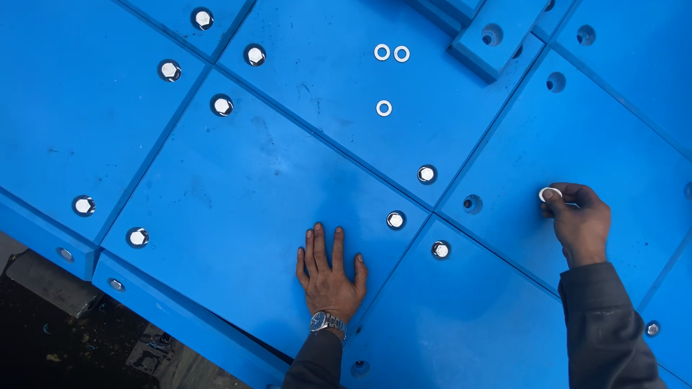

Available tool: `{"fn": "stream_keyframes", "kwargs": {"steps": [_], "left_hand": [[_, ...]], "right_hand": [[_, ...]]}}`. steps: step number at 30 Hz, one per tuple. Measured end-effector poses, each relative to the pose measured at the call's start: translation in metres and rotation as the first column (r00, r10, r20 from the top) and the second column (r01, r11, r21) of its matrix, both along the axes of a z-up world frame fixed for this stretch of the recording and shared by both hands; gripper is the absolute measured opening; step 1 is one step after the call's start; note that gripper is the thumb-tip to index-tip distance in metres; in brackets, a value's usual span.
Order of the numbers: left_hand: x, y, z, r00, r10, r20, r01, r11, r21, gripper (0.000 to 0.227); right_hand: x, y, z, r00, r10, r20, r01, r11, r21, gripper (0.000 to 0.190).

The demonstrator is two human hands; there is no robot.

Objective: The person inserts washers and bolts into holes on blue metal panels, then tightens them by hand. The person moves between panels and uses a power drill to tighten bolts on a large panel.

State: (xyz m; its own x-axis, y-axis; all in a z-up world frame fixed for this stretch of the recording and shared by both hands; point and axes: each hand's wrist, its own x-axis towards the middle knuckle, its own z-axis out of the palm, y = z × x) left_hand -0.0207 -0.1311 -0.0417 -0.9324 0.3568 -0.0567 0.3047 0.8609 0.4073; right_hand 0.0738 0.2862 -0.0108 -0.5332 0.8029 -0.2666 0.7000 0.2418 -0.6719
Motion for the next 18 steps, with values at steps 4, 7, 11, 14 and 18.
{"fn": "stream_keyframes", "kwargs": {"steps": [4,7,11,14,18], "left_hand": [[-0.006,0.002,-0.002,1.000,0.015,-0.028,-0.015,1.000,-0.004,0.061],[-0.002,0.001,0.000,1.000,0.021,-0.005,-0.021,1.000,-0.005,0.061],[-0.005,0.001,0.000,1.000,0.024,-0.006,-0.024,1.000,0.002,0.061],[-0.004,0.001,0.003,1.000,0.017,0.007,-0.017,1.000,0.005,0.061],[-0.006,0.002,0.001,1.000,0.021,0.016,-0.021,1.000,0.004,0.061]], "right_hand": [[0.084,0.048,-0.022,0.984,-0.110,0.138,0.067,0.957,0.281,0.024],[0.039,0.016,0.019,0.949,0.032,0.314,-0.241,0.715,0.656,0.036],[-0.056,-0.037,0.016,0.951,0.271,0.151,-0.302,0.692,0.656,0.021],[-0.154,-0.086,0.003,0.869,0.496,-0.008,-0.454,0.802,0.388,0.013],[-0.249,-0.126,-0.025,0.743,0.669,0.010,-0.619,0.682,0.390,0.033]]}}
